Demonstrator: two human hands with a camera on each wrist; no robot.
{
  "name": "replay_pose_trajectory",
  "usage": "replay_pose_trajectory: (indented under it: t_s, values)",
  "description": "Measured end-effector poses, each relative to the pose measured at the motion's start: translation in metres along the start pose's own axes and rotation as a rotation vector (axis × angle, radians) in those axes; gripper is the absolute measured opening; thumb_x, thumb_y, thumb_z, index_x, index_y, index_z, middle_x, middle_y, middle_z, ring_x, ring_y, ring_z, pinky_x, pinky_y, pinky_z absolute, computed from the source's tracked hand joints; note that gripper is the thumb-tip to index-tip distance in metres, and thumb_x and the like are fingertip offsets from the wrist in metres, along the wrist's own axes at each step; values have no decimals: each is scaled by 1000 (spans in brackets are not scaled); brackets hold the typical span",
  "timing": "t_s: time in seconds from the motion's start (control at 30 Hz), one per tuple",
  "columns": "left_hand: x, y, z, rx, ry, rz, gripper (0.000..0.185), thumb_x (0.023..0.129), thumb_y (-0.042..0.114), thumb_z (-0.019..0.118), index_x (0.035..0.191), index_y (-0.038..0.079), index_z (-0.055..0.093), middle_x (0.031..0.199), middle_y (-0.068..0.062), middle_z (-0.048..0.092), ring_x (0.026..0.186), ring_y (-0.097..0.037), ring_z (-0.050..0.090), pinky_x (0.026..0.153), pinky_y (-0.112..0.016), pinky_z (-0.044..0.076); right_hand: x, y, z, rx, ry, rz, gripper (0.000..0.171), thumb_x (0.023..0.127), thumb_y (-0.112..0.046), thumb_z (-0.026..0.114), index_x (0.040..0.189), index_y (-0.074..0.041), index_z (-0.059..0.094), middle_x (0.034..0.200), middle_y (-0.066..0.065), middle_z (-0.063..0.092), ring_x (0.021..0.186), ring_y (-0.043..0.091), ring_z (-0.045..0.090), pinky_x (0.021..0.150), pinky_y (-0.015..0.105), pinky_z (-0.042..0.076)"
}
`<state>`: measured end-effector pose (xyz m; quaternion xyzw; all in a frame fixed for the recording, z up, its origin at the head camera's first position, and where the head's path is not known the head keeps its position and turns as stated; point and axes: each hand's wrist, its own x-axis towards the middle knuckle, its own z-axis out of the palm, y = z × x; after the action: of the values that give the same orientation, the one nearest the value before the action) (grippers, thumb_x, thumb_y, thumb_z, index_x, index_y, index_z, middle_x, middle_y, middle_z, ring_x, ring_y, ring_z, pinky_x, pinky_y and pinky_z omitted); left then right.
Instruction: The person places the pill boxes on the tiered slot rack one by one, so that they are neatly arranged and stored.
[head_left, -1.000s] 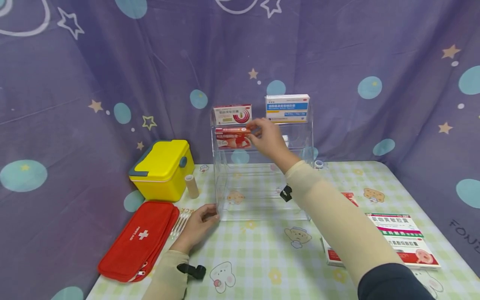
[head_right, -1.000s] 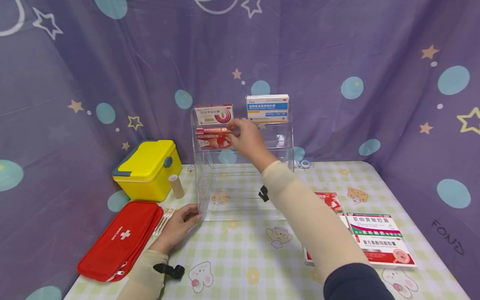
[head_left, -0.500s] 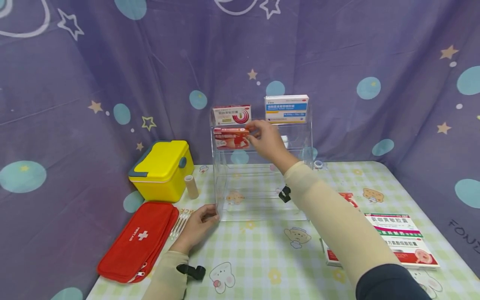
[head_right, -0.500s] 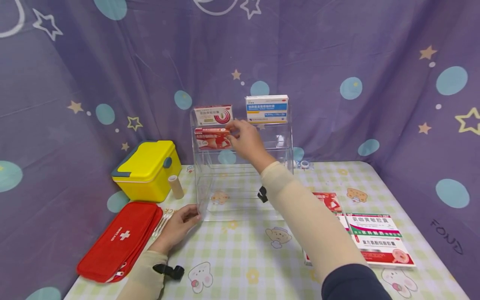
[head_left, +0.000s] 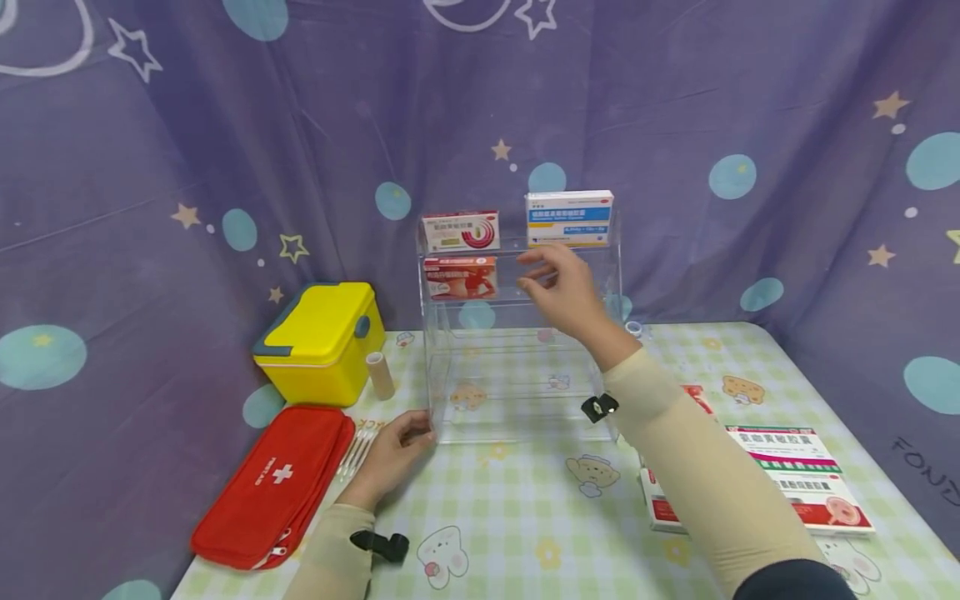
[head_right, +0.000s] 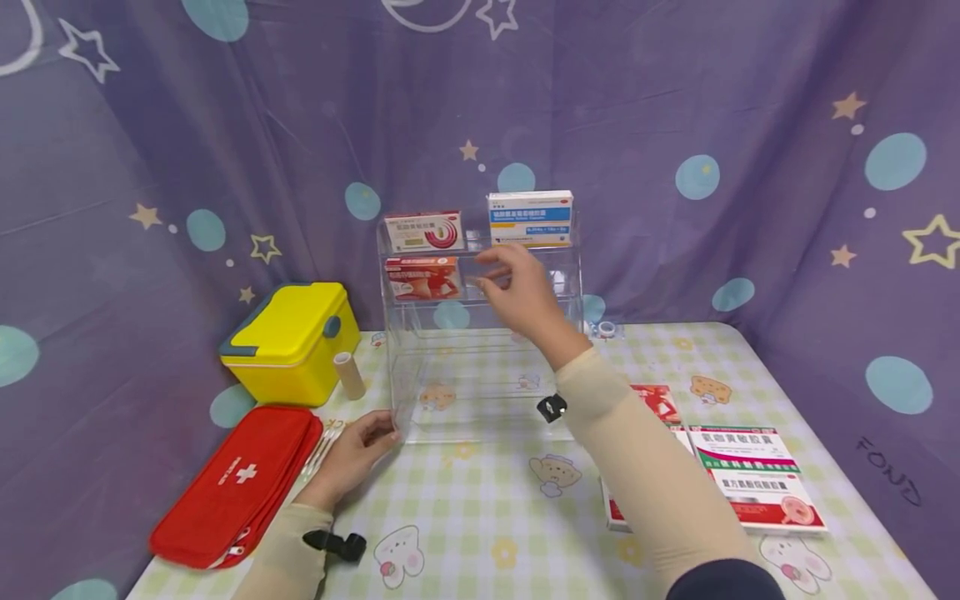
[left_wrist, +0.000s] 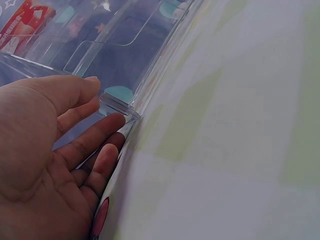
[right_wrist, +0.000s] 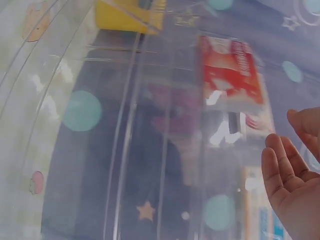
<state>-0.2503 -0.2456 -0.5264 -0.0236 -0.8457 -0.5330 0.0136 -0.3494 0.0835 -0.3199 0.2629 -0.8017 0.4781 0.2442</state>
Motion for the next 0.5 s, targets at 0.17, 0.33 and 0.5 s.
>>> replay_pose_trajectory:
  t_s: [0.17,0.33,0.5]
  values:
    - [-1,2,1,7,4,-6,37,99,19,74,135,12,67,123,-4,72,113,-21,65,105,-49,50,-30,-1,-35,-4,31,5,26,95,-10,78,121,-11,73,120,4,64,101,19,69,86,39,57]
    - [-1,2,1,20,4,-18,37,100,18,73,136,12,67,123,-3,71,114,-21,64,105,-49,49,-62,8,-72,-59,55,35,26,97,-14,78,122,-12,73,119,3,65,103,17,67,89,38,55]
    - [-1,1,1,26,0,-25,38,100,21,73,136,12,67,122,-2,71,114,-21,64,104,-48,50,-91,25,-105,-111,81,103,27,98,-16,76,125,-12,72,118,2,65,102,14,66,89,30,53]
